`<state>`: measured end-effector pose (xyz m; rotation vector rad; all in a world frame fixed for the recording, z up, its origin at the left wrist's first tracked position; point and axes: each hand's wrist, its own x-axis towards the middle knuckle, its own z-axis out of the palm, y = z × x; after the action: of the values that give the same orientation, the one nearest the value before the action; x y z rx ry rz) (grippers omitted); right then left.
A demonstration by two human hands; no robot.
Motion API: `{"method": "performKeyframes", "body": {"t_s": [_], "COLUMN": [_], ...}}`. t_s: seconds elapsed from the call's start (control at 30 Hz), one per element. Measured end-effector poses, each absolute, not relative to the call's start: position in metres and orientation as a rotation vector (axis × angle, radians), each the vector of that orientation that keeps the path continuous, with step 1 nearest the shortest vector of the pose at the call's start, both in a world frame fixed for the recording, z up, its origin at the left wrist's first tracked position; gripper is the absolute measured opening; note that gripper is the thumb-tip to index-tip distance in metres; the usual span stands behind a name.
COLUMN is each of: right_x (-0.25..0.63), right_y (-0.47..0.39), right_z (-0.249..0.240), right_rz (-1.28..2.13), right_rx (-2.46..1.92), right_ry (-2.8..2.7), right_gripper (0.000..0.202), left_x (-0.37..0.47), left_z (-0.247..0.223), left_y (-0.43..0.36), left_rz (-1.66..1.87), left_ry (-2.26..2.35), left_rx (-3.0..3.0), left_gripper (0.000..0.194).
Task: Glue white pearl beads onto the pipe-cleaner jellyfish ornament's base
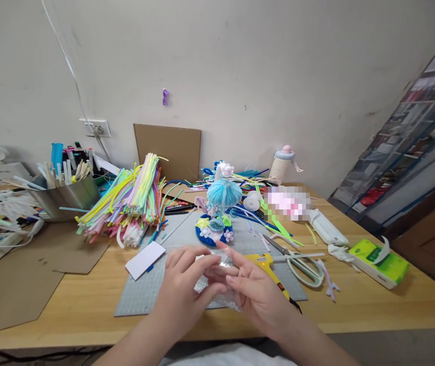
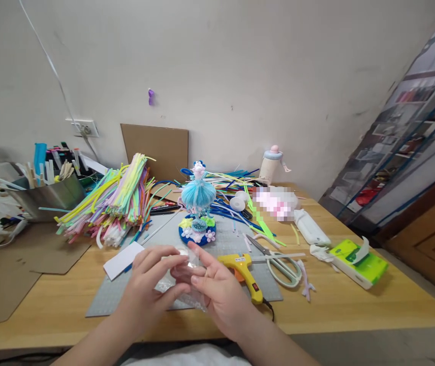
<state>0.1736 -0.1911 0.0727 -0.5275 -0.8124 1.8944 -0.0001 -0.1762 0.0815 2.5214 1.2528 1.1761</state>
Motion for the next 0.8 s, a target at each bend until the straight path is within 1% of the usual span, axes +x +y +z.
{"method": "performKeyframes", "body": {"t_s": [0.17, 0.33, 0.4, 0.53, 0.63, 0.8], "right_x": [0.172, 0.179, 0.181, 0.183, 0.181, 0.181], "right_y": [-0.195, -0.2, -0.203, -0.204, -0.204, -0.203], "right_z": [0.071, 0.064, 0.064, 0.064, 0.064, 0.067], "right_rz": [1.817, 1.62, 1.512, 1.316, 1.239, 1.123], "right_rx": [-0.555, -0.73, -0.821, -0.929, -0.996, -1.024], "right_ry": [-1.008, -1.298, -1.445, -1.683, -1.75, -1.793], "right_gripper": [0.063, 0.059, 0.056, 0.055, 0.056, 0.05], "left_x": [0.004, 0.002, 0.004, 0.012, 0.016, 0.015], "left_z": [0.081, 0.086, 0.089, 0.09, 0.09, 0.092], "left_y": [-0.174, -0.179, -0.179, -0.176, -0.176, -0.179], "left_rz": [1.129, 1.081, 1.053, 0.992, 0.982, 1.05], "left_ry": [1.166, 1.101, 1.129, 1.161, 1.174, 1.123], "left_rx": [2.429, 2.182, 2.077, 2.035, 1.954, 1.817], "left_gripper": [0.017, 0.021, 0.019, 0.007, 0.002, 0.007]}}
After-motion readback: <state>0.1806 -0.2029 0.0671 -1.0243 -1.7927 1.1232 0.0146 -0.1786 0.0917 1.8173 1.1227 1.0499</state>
